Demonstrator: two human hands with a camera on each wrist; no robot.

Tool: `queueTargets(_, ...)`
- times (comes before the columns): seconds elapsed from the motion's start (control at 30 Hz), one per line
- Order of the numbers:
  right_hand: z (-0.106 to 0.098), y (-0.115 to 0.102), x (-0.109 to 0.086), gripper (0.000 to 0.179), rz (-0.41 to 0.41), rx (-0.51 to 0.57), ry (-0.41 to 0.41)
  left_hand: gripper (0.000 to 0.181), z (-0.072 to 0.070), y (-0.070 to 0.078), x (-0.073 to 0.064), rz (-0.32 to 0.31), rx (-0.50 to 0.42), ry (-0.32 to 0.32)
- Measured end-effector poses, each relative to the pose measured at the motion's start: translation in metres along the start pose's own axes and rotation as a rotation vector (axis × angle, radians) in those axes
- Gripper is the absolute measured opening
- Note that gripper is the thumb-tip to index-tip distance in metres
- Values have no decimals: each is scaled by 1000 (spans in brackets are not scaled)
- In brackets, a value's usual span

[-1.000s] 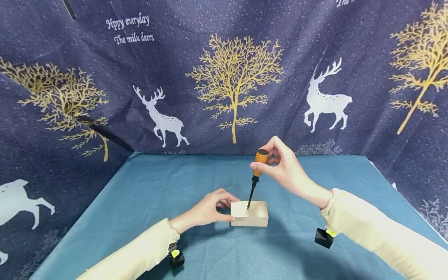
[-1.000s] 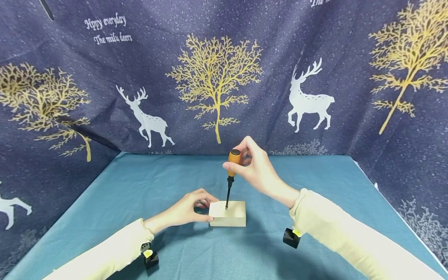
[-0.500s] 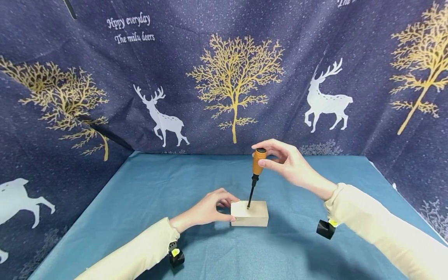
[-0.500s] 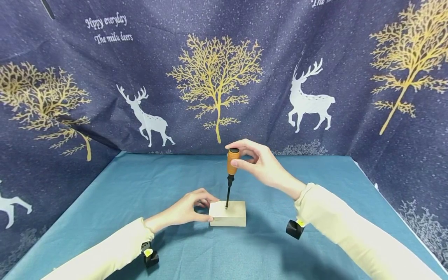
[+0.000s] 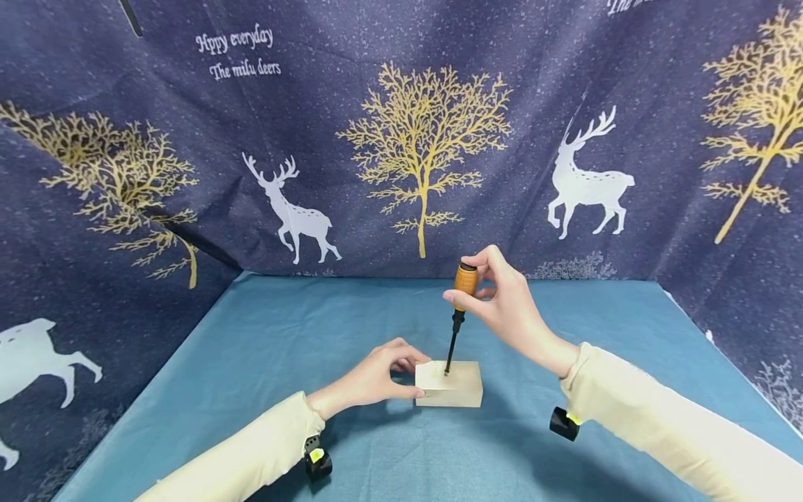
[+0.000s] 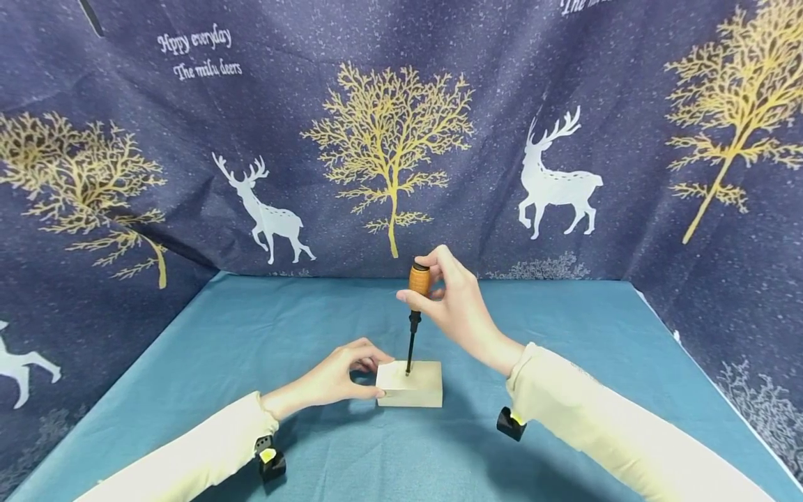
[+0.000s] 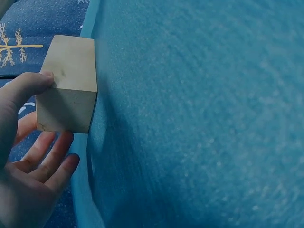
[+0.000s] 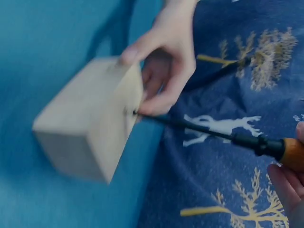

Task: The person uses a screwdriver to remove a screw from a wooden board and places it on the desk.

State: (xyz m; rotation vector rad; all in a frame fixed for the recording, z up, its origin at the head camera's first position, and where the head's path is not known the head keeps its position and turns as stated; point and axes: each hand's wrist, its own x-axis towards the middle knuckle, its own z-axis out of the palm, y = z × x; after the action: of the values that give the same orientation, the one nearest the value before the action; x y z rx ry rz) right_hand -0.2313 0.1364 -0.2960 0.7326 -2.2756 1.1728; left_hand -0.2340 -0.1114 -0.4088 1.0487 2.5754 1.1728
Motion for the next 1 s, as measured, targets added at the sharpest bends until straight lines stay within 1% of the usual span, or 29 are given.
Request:
queueTargets(0.1,-1,-4,0,39,54,78,-11,43,-1,0,0,-6,-1,-9)
queueTargets(0.2,-4,-5,0,36,76,161,-34,43,-2,0,0,-2,-1,-13)
queueTargets(0.27,-7,-3,1,35,85,238,-66,43,-3,0,0,0,-2,-14)
queueTargets(0.33,-9,1,2,35,70,336,-123,43,-3,1,0,2,-3,-14)
queueTargets(0.47,-15,11,6,34,27,537,-292,44,-4,0,0,-7,-11,-19)
queueTargets(0.53,-17,14,8,33,0,584,-364,44,-4,1,0,-15,-14,-21)
queueTargets(0.6,-16,16,8,34,-28,570,-381,44,-5,1,0,-14,-14,-21)
queueTargets(0.67,-12,15,7,36,-44,494,-350,44,-5,2,0,-14,-17,-20)
queueTargets(0.73,-6,13,4,39,-39,391,-274,44,-5,2,0,-7,-21,-16)
queueTargets(0.8,0,11,1,42,-8,304,-183,44,-5,2,0,-11,-25,-14)
queueTargets(0.9,9,11,-2,44,46,249,-61,44,-3,1,0,-19,-23,-13)
queueTargets(1.0,13,10,-6,45,62,227,24,44,-2,0,1,-24,-24,-17)
